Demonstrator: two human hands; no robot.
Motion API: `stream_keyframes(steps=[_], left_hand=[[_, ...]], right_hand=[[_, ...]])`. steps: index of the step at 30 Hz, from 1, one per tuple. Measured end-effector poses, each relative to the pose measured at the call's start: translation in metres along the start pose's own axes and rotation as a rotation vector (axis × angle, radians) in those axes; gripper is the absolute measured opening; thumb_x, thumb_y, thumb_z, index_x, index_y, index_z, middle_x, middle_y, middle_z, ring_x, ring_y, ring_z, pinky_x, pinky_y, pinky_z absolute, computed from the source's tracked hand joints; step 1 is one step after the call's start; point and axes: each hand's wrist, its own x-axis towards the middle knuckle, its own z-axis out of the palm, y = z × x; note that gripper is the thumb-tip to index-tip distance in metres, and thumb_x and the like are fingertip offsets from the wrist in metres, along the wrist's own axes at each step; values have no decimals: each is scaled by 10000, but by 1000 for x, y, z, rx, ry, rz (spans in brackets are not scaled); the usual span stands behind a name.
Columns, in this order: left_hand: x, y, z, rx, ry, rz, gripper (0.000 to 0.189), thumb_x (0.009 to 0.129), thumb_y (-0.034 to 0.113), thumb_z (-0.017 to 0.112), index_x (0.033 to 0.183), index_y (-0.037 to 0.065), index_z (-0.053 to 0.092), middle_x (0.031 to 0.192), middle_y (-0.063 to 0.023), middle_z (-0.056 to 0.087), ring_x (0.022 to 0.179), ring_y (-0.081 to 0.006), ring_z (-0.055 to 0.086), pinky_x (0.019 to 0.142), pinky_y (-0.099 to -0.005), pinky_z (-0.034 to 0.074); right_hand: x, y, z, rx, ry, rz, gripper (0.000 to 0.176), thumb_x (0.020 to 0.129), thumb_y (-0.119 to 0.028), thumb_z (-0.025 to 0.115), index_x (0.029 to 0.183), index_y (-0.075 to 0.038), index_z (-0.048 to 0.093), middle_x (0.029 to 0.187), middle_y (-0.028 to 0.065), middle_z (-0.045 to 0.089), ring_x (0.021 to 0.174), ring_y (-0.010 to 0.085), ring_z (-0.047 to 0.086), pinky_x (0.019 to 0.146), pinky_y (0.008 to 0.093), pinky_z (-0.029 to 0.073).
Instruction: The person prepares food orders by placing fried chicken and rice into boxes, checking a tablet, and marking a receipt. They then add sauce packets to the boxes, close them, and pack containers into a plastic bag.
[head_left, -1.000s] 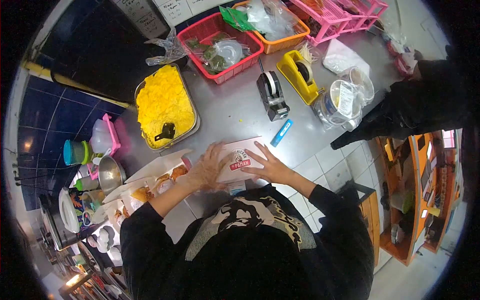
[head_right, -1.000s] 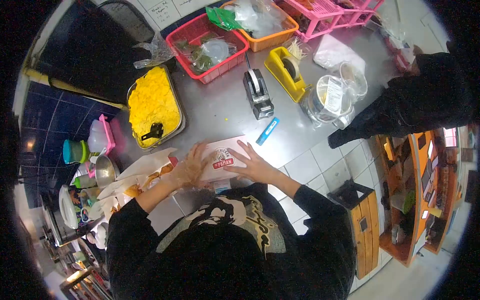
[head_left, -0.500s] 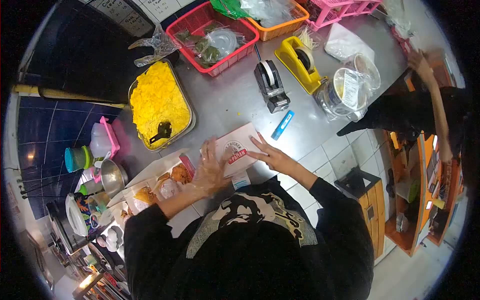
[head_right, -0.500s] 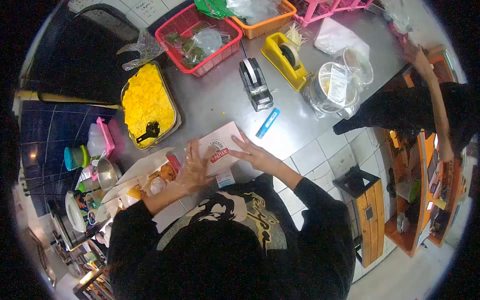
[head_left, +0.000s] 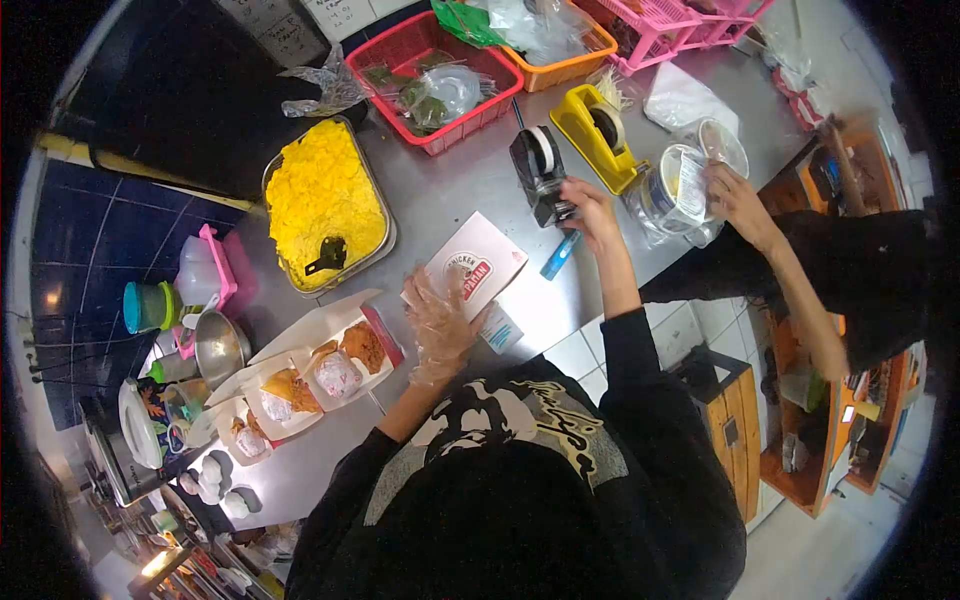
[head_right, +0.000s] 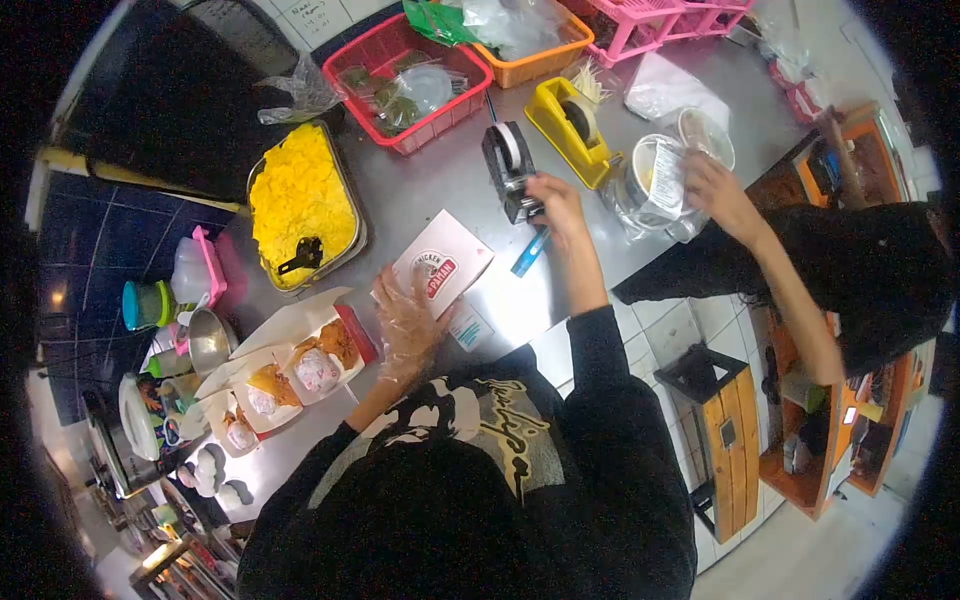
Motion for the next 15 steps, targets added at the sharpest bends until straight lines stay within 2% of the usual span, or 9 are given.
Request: stream_keyframes(steps=[1,4,5,8,9,12,14,15], left_hand=[[0,0,1,10,-2,-21,760,719,530,692,1315,148,416,1338,-284,288,1215,-478,324,871,-603,411],[-1,0,2,21,-12,-46,727,743,567,645,1305,146,459,1346,-273,292,1228,-466,315,876,-607,405],[-3,0,1,20,-24,-55,724,743,567,644,1305,148,465,1347,-270,294,1234,-463,309,878,-608,404],[0,2,-2,29,-38,-62,719,748,554,647,1303,133,468,1331,-274,310,1229,-453,315,880,-600,409],[0,3,-5,41,-41,-55,721,752,542,651,1300,114,460,1313,-283,322,1214,-450,332,878,-590,416],[4,7,-16,63,-116,-82,730,745,527,663,1305,110,450,1307,-284,330,1220,-440,336,916,-580,392],[2,8,-15,87,-121,-87,731,737,524,668,1312,127,450,1317,-277,325,1238,-435,325,953,-583,357],[0,7,-10,106,-85,-76,728,735,521,670,1314,138,451,1322,-274,322,1245,-433,320,970,-587,337]], right_hand=[[-6,10,-10,254,-90,-108,210,837,-245,673,849,-37,644,1196,82,562,955,203,570,738,366,504],[-13,52,-20,-234,61,-523,121,812,-136,685,787,-25,645,1255,88,543,1014,237,558,778,397,495],[-23,53,-18,-585,188,-699,84,794,-52,673,746,5,636,1233,124,555,979,262,576,801,397,481],[-33,36,-18,-1090,460,-625,120,756,-85,705,770,25,660,1199,193,546,1045,320,560,855,398,454],[-34,34,-21,-1077,578,-610,135,763,-103,712,793,22,671,1099,173,620,970,244,611,772,359,479],[-70,25,-12,-567,265,-477,140,783,-100,704,860,15,682,846,107,678,760,152,627,658,303,486],[-91,63,16,-321,-25,-413,209,797,-73,694,1001,-27,701,667,52,656,631,76,581,573,243,459],[-103,71,36,-325,-91,-372,280,791,-50,690,1071,-65,688,667,41,653,612,60,563,561,234,450]])
